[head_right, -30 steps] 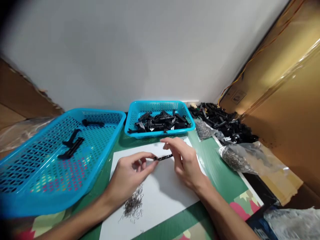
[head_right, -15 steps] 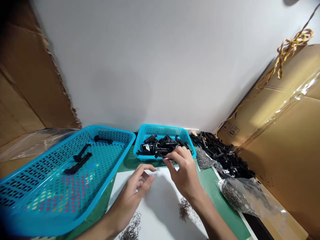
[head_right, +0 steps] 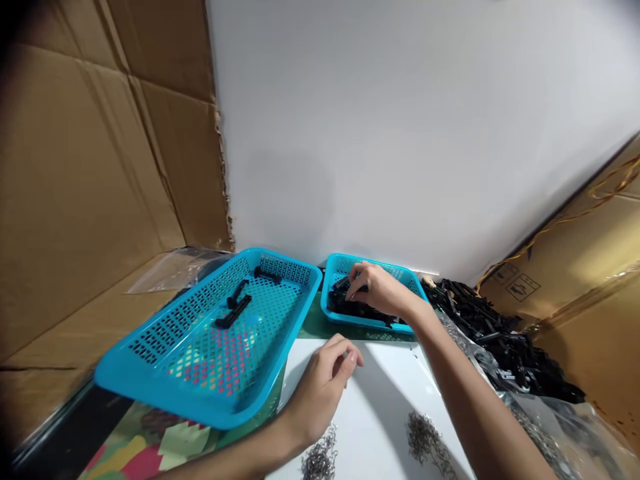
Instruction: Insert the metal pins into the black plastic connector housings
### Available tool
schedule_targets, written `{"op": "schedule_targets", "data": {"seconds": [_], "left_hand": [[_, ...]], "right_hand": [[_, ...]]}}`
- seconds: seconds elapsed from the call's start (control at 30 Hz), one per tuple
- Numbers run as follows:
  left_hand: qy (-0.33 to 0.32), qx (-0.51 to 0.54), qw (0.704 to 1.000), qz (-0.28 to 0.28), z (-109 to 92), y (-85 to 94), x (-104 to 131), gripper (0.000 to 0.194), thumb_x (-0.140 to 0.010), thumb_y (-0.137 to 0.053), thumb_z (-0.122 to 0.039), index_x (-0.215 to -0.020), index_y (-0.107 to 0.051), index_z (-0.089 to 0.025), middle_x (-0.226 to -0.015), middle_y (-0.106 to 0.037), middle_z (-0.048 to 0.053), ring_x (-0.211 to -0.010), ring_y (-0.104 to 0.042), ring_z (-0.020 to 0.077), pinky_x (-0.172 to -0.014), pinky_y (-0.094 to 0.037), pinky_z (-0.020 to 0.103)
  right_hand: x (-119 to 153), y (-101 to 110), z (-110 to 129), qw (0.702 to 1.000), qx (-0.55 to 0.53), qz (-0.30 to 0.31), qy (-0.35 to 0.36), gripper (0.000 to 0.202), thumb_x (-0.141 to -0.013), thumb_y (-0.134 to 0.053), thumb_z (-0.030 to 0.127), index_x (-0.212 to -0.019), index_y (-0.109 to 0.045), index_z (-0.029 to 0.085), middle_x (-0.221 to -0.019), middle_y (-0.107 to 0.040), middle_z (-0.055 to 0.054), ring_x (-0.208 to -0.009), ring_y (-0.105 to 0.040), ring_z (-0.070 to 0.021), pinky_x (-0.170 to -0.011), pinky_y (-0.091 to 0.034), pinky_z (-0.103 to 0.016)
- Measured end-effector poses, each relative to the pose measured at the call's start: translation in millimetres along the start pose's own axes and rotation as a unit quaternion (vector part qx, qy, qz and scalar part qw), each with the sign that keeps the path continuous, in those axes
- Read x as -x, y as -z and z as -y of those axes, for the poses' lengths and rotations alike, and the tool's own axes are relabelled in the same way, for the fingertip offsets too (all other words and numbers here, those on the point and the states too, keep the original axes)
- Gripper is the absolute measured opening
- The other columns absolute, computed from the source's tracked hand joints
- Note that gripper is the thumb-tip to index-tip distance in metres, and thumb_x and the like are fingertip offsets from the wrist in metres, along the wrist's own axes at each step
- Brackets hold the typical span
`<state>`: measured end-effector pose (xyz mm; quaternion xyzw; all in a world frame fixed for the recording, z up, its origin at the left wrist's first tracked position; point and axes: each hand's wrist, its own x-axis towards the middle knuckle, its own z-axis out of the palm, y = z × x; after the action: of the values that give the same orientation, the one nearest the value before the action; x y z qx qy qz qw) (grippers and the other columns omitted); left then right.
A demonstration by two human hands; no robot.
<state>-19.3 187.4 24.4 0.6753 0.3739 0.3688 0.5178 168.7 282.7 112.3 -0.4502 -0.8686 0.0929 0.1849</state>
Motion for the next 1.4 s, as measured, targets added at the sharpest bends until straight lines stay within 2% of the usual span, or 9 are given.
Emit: {"op": "schedule_targets", "data": {"seconds": [0.13,0.27,0.37,0.5,0.67,0.9,1.07,1.27,1.4], "left_hand": [[-0.001,-0.001,1.0,-0.001,-1,0.0,1,0.034,-0.106,-0.046,-0.034,-0.084,-0.066,-0.018,-0.092,-0.06,0.003,-0.08,-0.055,0.0178,-0.072,-0.036,0.03],[0.003,-0.004,1.0,0.0,-1,-0.2,1,0.034,-0.106,-0.046,-0.033,-0.084,-0.067,-0.018,-0.092,-0.06,0.003,-0.08,-0.055,0.0183,-0.072,-0.037,0.03],[0.006,-0.004,1.0,-0.003,0,-0.9,1,0.033,-0.105,-0.046,-0.032,-0.084,-0.068,-0.019,-0.092,-0.062,0.003,-0.081,-0.057,0.0186,-0.072,-0.038,0.03],[0.007,-0.005,1.0,-0.007,1,-1.8,1,0.029,-0.103,-0.048,-0.027,-0.084,-0.069,-0.019,-0.091,-0.065,0.003,-0.082,-0.059,0.019,-0.073,-0.039,0.03],[0.017,-0.017,1.0,-0.009,2,-2.9,3,0.029,-0.101,-0.05,-0.026,-0.08,-0.069,-0.02,-0.088,-0.064,0.003,-0.08,-0.059,0.0187,-0.07,-0.037,0.03],[0.003,-0.006,1.0,-0.011,6,-5.2,6,0.031,-0.103,-0.05,-0.029,-0.08,-0.068,-0.02,-0.087,-0.065,0.003,-0.076,-0.057,0.0185,-0.071,-0.038,0.031],[0.008,-0.012,1.0,-0.012,9,-4.2,5,0.026,-0.1,-0.051,-0.025,-0.08,-0.066,-0.019,-0.087,-0.064,0.003,-0.071,-0.055,0.0173,-0.069,-0.036,0.031],[0.015,-0.033,0.999,-0.011,15,-5.1,-2,0.031,-0.102,-0.046,-0.031,-0.08,-0.064,-0.019,-0.089,-0.062,0.004,-0.078,-0.056,0.0193,-0.073,-0.035,0.032],[0.017,-0.04,0.999,-0.007,14,-5.6,-3,0.028,-0.1,-0.048,-0.028,-0.079,-0.064,-0.019,-0.087,-0.062,0.003,-0.078,-0.055,0.0192,-0.075,-0.036,0.032]], "right_hand": [[-17,12,-2,0.998,-0.065,0.015,-0.001,0.017,-0.087,-0.075,0.015,-0.087,-0.087,0.027,-0.094,-0.072,-0.002,-0.076,-0.063,-0.0128,-0.072,-0.05,-0.029],[-45,26,-4,0.996,-0.072,-0.049,-0.031,0.025,-0.098,-0.065,0.031,-0.11,-0.084,0.021,-0.076,-0.068,0.0,-0.061,-0.05,-0.0107,-0.06,-0.041,-0.028],[-75,29,4,0.995,-0.088,-0.037,-0.018,0.036,-0.104,-0.054,0.032,-0.128,-0.077,0.017,-0.073,-0.067,0.0,-0.065,-0.054,-0.0119,-0.064,-0.043,-0.027],[-114,8,26,0.997,-0.041,0.046,0.036,0.038,-0.105,-0.044,0.021,-0.126,-0.076,0.015,-0.076,-0.07,-0.001,-0.066,-0.057,-0.0125,-0.067,-0.044,-0.027],[-152,-42,57,0.991,-0.009,0.098,0.088,0.027,-0.093,-0.07,0.017,-0.119,-0.079,0.019,-0.084,-0.074,-0.002,-0.076,-0.063,-0.0149,-0.074,-0.044,-0.028],[-162,-91,78,0.985,0.052,0.118,0.114,0.029,-0.085,-0.073,0.003,-0.112,-0.076,0.014,-0.093,-0.078,-0.003,-0.091,-0.069,-0.0172,-0.075,-0.045,-0.026],[-161,-91,77,0.963,0.164,0.164,0.138,0.005,-0.097,-0.068,0.016,-0.099,-0.073,0.016,-0.098,-0.079,-0.01,-0.093,-0.074,-0.0244,-0.076,-0.051,-0.031],[-177,-80,83,0.933,0.248,0.195,0.172,0.035,-0.106,-0.059,0.041,-0.131,-0.06,0.017,-0.113,-0.077,-0.013,-0.101,-0.073,-0.0273,-0.075,-0.054,-0.034],[-187,-85,96,0.916,0.265,0.224,0.201,0.032,-0.106,-0.056,0.036,-0.132,-0.06,0.016,-0.112,-0.076,-0.013,-0.097,-0.071,-0.0266,-0.076,-0.052,-0.035]]}}
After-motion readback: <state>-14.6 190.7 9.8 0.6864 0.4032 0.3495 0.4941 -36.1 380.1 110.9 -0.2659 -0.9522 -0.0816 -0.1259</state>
